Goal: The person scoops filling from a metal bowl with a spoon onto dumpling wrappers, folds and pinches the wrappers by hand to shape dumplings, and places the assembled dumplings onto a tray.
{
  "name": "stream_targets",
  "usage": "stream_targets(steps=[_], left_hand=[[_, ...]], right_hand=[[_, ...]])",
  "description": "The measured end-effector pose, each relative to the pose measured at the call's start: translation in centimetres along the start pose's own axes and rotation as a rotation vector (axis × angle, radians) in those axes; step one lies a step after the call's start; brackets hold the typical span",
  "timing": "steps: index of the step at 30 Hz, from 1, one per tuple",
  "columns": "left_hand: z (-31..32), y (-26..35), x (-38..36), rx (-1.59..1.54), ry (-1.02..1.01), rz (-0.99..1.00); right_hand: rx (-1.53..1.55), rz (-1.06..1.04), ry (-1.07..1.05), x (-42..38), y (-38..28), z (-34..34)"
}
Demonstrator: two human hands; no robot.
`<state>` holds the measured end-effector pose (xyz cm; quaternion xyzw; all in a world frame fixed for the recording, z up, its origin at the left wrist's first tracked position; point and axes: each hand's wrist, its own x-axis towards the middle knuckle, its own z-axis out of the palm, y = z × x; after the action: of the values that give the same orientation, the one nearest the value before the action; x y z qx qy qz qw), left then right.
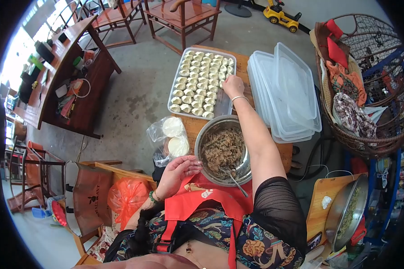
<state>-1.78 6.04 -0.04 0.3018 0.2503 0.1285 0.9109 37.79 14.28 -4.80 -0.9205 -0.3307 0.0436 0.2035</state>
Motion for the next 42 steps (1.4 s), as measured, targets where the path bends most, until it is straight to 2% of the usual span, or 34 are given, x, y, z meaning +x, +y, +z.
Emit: stream_targets(steps=[5, 10, 13, 18, 20, 22, 24, 28, 31, 36, 38, 42], left_hand=[[0.3, 0.2, -0.5, 0.021, 0.025, -0.018], [0.4, 0.2, -0.8, 0.016, 0.007, -0.001], [0.5, 0.1, -1.0, 0.024, 0.001, 0.009], [0.5, -0.4, -1.4, 0.033, -0.008, 0.007], [0.6, -0.6, -1.5, 0.034, 0.003, 0.015], [1.1, -0.5, -1.8, 0.036, 0.035, 0.007], [1.2, -0.8, -2.1, 0.116, 0.035, 0.006], [0.7, -1.3, -2.6, 0.123, -0.013, 0.023], [0.4, -1.6, -2.8, 0.129, -0.01, 0.016], [0.1, -2.0, -3.2, 0.126, -0.029, 0.033], [0.0, -2.0, -3.4, 0.135, -0.033, 0.037], [-0.3, -2.1, -3.5, 0.129, -0.032, 0.042]], right_hand=[[-0.012, -0.025, -0.023, 0.3, 0.2, 0.0], [0.004, 0.058, -0.167, 1.1, 0.6, -1.0], [0.009, -0.028, -0.083, 1.9, 1.3, -2.7], [0.085, -0.098, -0.072, 0.5, 0.0, -7.3], [0.189, -0.305, -0.079, -1.5, -1.2, -8.3], [0.206, -0.331, -0.135, -4.5, -3.3, -8.9], [0.345, -0.49, -0.307, -8.0, -5.4, -8.4], [0.328, -0.873, -0.508, -15.0, -9.7, -5.7], [0.169, -1.098, -0.507, -18.4, -11.6, -2.2], [0.029, -1.206, -0.499, -20.9, -12.7, 1.6], [-0.094, -1.285, -0.41, -21.1, -12.5, 2.7], [-0.133, -1.314, -0.364, -21.6, -11.8, 2.8]])
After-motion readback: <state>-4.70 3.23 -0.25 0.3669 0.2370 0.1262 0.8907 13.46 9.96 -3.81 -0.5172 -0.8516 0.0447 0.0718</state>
